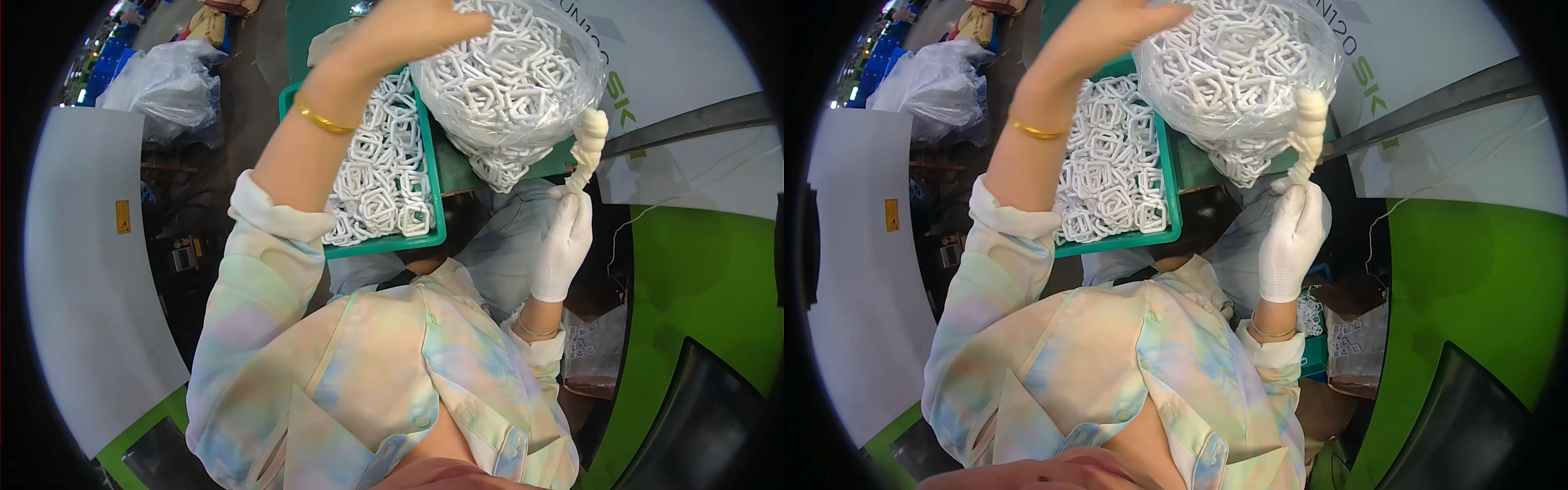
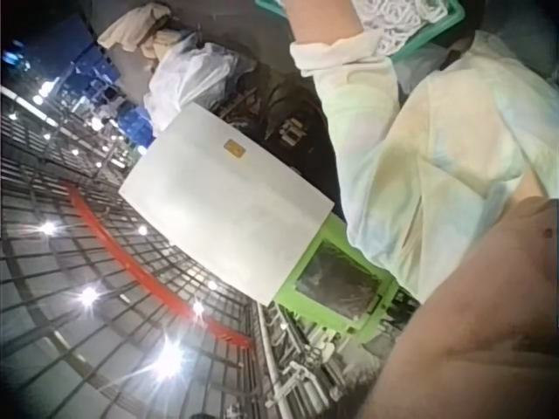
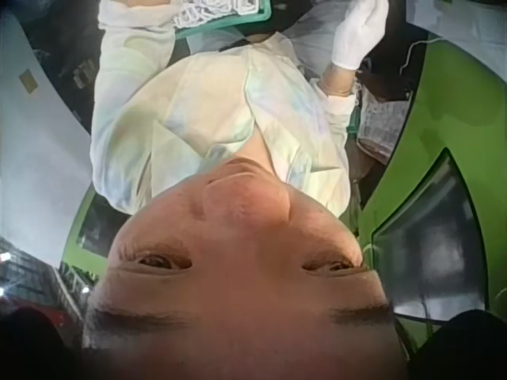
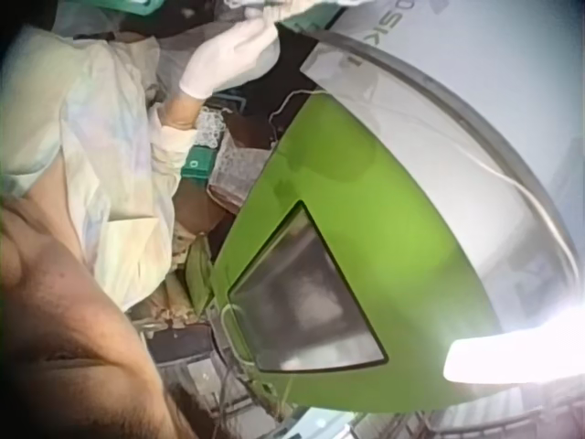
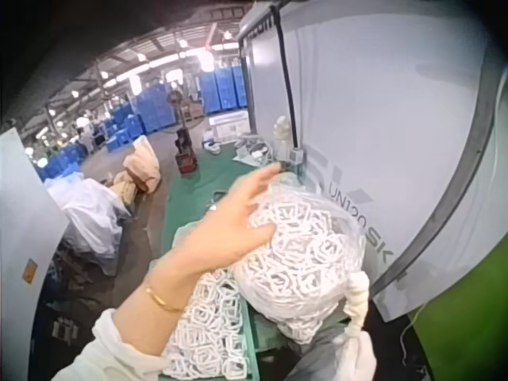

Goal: Manually assembling white plastic rings onto a rod-like component at a production workstation.

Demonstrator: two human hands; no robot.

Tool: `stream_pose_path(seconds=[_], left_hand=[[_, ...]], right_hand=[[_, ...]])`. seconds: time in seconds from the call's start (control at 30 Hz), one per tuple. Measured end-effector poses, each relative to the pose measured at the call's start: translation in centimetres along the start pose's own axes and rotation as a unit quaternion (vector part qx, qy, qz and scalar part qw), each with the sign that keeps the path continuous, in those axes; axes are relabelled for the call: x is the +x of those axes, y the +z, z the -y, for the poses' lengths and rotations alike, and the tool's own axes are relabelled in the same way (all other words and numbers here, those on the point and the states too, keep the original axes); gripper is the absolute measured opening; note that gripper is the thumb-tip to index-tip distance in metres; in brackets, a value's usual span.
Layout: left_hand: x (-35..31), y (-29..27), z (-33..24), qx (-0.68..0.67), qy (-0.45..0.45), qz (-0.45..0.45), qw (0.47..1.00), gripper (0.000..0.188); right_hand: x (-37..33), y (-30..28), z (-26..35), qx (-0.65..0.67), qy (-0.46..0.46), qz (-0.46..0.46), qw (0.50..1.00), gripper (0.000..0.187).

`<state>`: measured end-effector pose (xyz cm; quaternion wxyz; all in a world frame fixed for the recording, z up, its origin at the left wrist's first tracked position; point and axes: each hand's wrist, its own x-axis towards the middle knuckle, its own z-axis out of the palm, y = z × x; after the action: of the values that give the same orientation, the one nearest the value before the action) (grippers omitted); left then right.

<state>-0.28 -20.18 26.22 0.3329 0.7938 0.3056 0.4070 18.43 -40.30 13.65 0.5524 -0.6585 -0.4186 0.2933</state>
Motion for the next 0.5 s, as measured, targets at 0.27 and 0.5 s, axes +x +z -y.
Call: stream_pose_path(seconds=[0.27, 0.5], left_hand=[[-9.7, -4.1, 6.8, 0.239, -0.172, 0.274, 0.915, 0.026], [-19.1, 3.3, 11.2, 0.365, -0.084, 0.216, 0.902, 0.033]], right_hand=[[0.0, -0.2, -0.3, 0.032, 0.036, -0.003, 0.999, 0.029], [-0.2, 0.8, -0.7, -0.003, 0.041, 0.039, 0.998, 0.029]])
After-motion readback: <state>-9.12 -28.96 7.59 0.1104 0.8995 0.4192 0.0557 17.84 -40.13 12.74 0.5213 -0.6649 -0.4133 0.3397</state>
